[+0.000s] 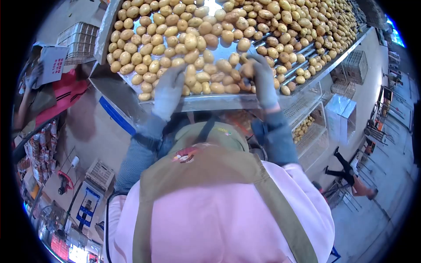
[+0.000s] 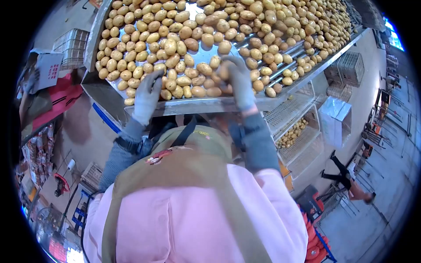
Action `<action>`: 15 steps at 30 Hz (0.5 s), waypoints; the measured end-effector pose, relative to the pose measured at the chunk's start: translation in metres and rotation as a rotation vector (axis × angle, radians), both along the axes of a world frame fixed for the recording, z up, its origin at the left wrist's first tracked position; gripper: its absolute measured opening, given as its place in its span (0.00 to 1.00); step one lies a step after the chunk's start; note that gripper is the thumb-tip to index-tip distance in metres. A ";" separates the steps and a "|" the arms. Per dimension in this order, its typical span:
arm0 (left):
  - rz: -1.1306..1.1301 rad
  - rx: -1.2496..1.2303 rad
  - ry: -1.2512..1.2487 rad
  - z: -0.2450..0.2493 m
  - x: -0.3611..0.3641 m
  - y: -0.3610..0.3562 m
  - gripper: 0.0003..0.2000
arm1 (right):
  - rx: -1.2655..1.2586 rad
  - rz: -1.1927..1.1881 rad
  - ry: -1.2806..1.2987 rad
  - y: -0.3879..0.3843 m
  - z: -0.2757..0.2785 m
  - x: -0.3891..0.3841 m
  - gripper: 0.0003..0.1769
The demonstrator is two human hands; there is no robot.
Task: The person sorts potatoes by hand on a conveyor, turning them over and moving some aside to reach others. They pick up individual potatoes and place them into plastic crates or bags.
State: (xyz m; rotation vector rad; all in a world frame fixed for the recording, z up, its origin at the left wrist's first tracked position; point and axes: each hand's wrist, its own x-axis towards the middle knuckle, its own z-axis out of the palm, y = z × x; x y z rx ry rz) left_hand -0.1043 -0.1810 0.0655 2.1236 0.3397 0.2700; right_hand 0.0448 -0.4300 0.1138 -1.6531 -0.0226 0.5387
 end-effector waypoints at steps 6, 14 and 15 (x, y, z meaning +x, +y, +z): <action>-0.495 0.838 0.155 -0.016 0.146 -0.025 0.13 | -0.010 -0.340 0.386 -0.084 -0.012 -0.052 0.15; -0.334 0.186 0.349 0.002 0.182 -0.010 0.20 | -0.451 0.113 -0.130 0.000 -0.033 -0.028 0.20; -0.283 0.084 0.301 0.007 0.168 -0.002 0.23 | -0.253 0.012 0.034 0.001 -0.024 -0.037 0.21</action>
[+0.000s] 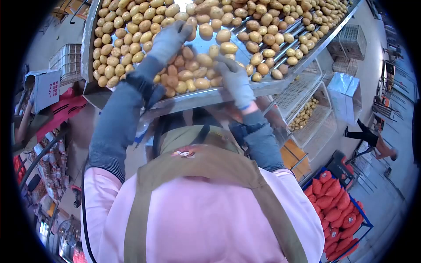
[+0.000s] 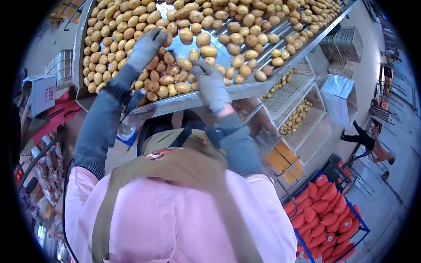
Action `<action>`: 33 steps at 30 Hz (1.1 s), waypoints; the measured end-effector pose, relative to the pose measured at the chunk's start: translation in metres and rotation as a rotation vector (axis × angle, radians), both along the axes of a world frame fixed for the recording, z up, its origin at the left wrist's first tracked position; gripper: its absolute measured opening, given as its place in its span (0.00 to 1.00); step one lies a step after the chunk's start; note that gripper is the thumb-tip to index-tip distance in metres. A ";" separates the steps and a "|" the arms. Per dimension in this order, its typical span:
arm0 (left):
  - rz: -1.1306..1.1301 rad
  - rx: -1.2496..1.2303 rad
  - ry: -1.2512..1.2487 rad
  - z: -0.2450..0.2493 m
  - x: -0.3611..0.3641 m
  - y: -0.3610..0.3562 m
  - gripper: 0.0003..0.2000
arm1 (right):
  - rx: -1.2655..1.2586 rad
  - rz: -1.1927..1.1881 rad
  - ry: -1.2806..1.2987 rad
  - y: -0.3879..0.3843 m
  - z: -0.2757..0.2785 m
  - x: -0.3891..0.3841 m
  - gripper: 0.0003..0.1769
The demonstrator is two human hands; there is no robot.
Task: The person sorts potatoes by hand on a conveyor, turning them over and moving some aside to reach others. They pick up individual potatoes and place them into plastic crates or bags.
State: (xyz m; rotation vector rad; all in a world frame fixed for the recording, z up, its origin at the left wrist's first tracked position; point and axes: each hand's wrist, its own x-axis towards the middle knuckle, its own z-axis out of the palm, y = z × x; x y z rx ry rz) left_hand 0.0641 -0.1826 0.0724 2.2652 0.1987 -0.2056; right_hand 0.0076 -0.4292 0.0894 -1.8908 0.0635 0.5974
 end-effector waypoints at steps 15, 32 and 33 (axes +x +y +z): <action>-0.463 0.477 0.130 -0.041 -0.052 -0.044 0.23 | 0.116 -0.487 -0.007 -0.244 0.031 -0.005 0.22; 0.831 -0.205 -0.129 -0.035 -0.256 0.042 0.15 | -1.379 0.047 -0.628 -0.271 -0.005 0.009 0.36; 0.976 -0.298 -0.147 -0.043 -0.264 0.059 0.15 | -1.109 0.055 -0.516 -0.234 0.004 0.024 0.36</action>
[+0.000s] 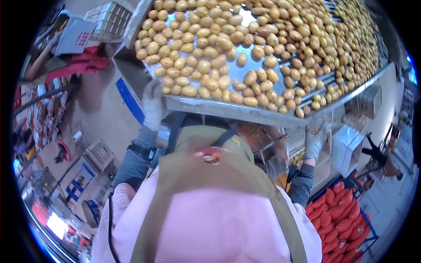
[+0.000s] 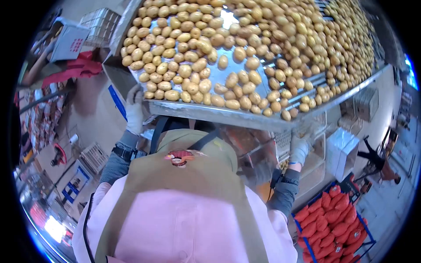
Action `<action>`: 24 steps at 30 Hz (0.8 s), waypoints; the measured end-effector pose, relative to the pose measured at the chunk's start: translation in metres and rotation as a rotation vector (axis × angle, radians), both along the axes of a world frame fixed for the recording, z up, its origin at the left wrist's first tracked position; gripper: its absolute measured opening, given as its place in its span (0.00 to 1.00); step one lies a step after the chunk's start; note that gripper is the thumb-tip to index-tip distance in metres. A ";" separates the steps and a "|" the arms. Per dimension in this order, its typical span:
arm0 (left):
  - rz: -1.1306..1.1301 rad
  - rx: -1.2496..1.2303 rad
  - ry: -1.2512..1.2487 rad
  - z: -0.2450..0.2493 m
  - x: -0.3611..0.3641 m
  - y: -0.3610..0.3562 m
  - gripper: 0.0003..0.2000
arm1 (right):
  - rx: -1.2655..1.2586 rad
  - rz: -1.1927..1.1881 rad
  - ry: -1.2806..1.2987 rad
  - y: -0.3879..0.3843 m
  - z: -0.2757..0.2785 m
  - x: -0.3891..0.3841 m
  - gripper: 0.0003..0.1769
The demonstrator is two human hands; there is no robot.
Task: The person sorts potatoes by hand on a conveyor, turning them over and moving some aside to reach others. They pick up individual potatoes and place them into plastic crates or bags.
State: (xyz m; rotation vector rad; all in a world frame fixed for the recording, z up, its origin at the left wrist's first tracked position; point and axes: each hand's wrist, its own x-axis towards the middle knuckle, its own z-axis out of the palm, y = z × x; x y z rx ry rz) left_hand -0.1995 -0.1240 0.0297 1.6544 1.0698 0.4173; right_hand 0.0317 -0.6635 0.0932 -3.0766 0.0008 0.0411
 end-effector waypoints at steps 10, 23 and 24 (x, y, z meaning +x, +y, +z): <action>0.133 -0.434 -0.309 -0.116 0.019 0.102 0.25 | 0.458 1.109 0.247 0.419 -0.054 -0.078 0.23; 0.154 -0.312 -0.099 -0.064 0.041 0.116 0.28 | 0.145 1.326 0.040 0.598 -0.058 0.001 0.28; 0.132 -0.317 -0.121 -0.053 0.039 0.114 0.28 | 0.276 1.354 0.040 0.572 -0.066 -0.016 0.27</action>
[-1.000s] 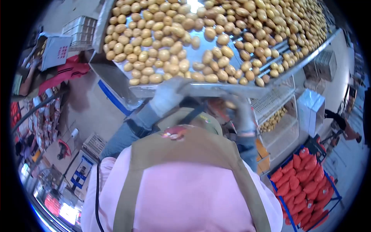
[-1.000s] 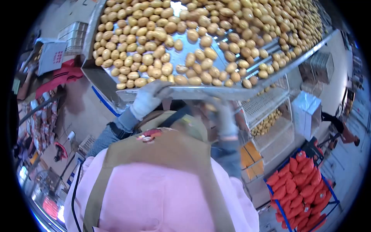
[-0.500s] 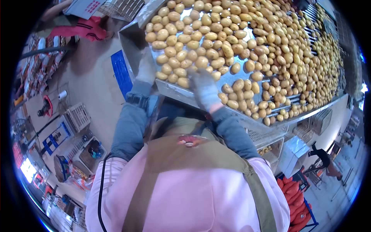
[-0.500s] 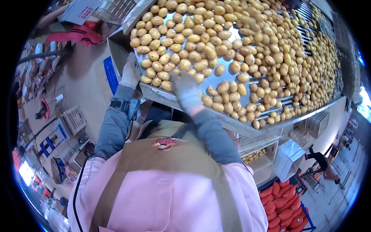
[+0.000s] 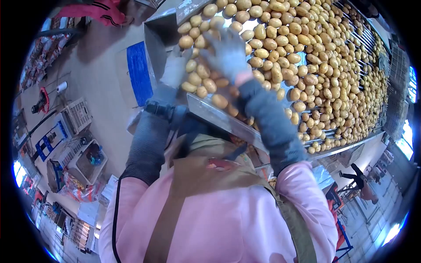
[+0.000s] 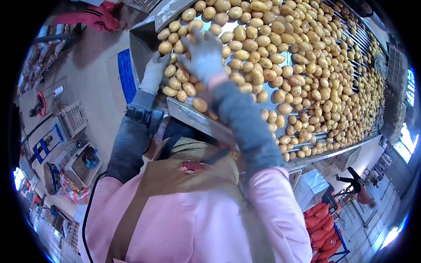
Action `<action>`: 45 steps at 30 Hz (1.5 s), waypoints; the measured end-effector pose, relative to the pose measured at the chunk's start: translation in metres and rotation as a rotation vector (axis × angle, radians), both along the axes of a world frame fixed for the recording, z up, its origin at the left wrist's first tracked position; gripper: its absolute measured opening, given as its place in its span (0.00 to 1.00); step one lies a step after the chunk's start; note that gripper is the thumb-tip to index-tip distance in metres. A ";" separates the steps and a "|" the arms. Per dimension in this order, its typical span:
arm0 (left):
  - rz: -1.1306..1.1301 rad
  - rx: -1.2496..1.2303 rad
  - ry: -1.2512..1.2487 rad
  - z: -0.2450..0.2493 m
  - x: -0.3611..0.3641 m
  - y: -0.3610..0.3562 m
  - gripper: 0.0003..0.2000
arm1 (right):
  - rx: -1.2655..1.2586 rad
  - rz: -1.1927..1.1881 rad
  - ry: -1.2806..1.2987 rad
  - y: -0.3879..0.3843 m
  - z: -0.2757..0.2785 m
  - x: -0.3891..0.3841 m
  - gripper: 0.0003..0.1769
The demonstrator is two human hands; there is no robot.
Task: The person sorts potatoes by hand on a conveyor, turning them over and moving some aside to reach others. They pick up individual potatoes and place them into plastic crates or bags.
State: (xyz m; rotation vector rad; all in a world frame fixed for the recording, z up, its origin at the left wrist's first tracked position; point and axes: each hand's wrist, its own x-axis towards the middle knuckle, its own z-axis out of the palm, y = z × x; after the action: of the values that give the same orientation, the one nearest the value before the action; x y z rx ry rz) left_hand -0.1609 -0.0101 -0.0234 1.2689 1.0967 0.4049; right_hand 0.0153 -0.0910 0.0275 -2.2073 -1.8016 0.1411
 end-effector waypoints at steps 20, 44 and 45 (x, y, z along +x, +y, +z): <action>0.077 0.014 0.191 0.015 0.017 0.044 0.32 | -0.265 -0.328 0.059 0.054 0.014 0.065 0.37; 0.128 0.049 0.170 0.000 0.007 0.021 0.27 | 0.024 -0.030 -0.063 -0.027 -0.016 -0.008 0.32; 0.075 0.114 0.240 0.003 0.000 0.018 0.26 | 0.016 -0.014 -0.051 -0.055 -0.016 -0.026 0.34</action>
State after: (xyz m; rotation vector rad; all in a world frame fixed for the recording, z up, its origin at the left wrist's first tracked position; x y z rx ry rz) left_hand -0.1611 0.0083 -0.0209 1.4064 1.3425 0.3831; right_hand -0.0105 -0.1463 0.0111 -2.2310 -1.8075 0.0680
